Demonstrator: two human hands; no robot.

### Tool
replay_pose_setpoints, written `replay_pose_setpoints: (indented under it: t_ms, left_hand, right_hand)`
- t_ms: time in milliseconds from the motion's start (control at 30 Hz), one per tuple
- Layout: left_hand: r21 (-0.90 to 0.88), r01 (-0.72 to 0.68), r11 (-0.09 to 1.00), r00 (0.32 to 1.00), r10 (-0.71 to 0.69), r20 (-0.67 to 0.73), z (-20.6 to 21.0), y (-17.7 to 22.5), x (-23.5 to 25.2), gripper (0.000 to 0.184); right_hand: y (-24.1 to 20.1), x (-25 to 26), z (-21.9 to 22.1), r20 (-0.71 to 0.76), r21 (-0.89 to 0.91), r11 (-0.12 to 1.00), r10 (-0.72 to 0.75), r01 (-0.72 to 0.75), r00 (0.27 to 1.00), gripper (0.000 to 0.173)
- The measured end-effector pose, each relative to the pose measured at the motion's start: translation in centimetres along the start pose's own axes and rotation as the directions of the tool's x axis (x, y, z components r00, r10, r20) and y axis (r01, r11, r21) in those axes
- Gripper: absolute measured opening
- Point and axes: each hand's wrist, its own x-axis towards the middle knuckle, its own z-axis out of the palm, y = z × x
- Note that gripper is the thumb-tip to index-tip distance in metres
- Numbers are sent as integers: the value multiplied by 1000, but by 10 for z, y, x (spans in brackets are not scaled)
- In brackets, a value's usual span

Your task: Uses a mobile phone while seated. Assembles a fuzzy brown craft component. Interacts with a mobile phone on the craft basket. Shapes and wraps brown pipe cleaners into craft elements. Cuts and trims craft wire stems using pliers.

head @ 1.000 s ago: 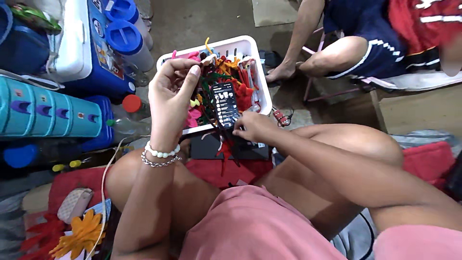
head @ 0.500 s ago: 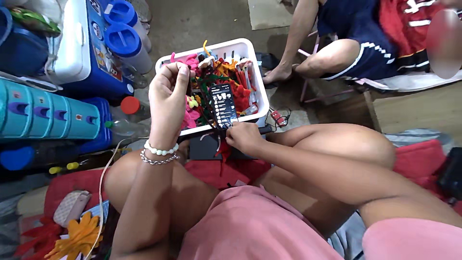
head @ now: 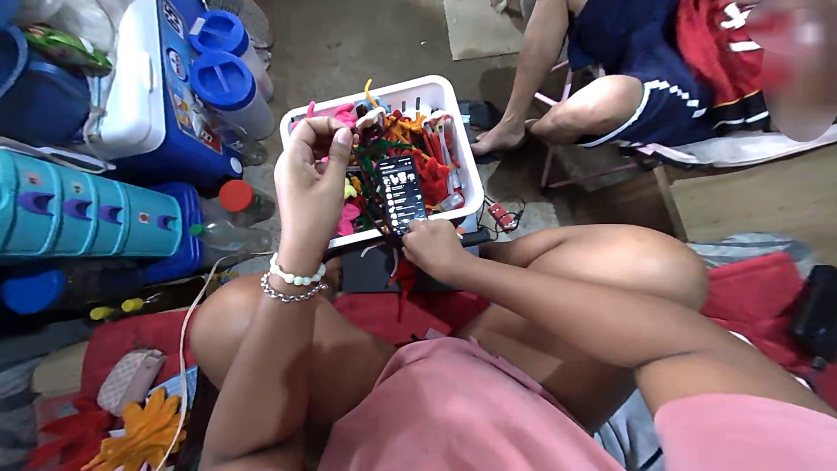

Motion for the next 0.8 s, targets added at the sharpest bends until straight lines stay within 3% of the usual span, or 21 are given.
replay_pose_setpoints:
  t_ms: [233, 367, 467, 533, 633, 800]
  left_hand:
    - [-28, 87, 996, 995, -86, 49, -3, 4, -5, 15]
    - [3, 82, 997, 992, -82, 98, -4, 8, -7, 16]
    - [120, 31, 992, 974, -57, 220, -9, 11, -8, 19]
    - [145, -16, 989, 957, -27, 289, -9, 12, -12, 18]
    - [116, -101, 988, 952, 62, 300, -7, 17, -15, 19]
    - [-8, -184, 983, 957, 181, 226, -5, 20, -11, 17]
  right_hand:
    - [-2, 3, 1, 64, 51, 999, 2, -6, 998, 27]
    - [4, -3, -25, 78, 241, 966, 76, -93, 994, 27]
    - [26, -11, -48, -159, 415, 910, 95, -21, 983, 19]
    - [48, -15, -72, -215, 574, 818, 110, 34, 970, 18]
    - [75, -42, -123, -165, 787, 615, 130, 51, 978, 17]
    - [111, -84, -156, -343, 881, 369, 70, 295, 937, 23]
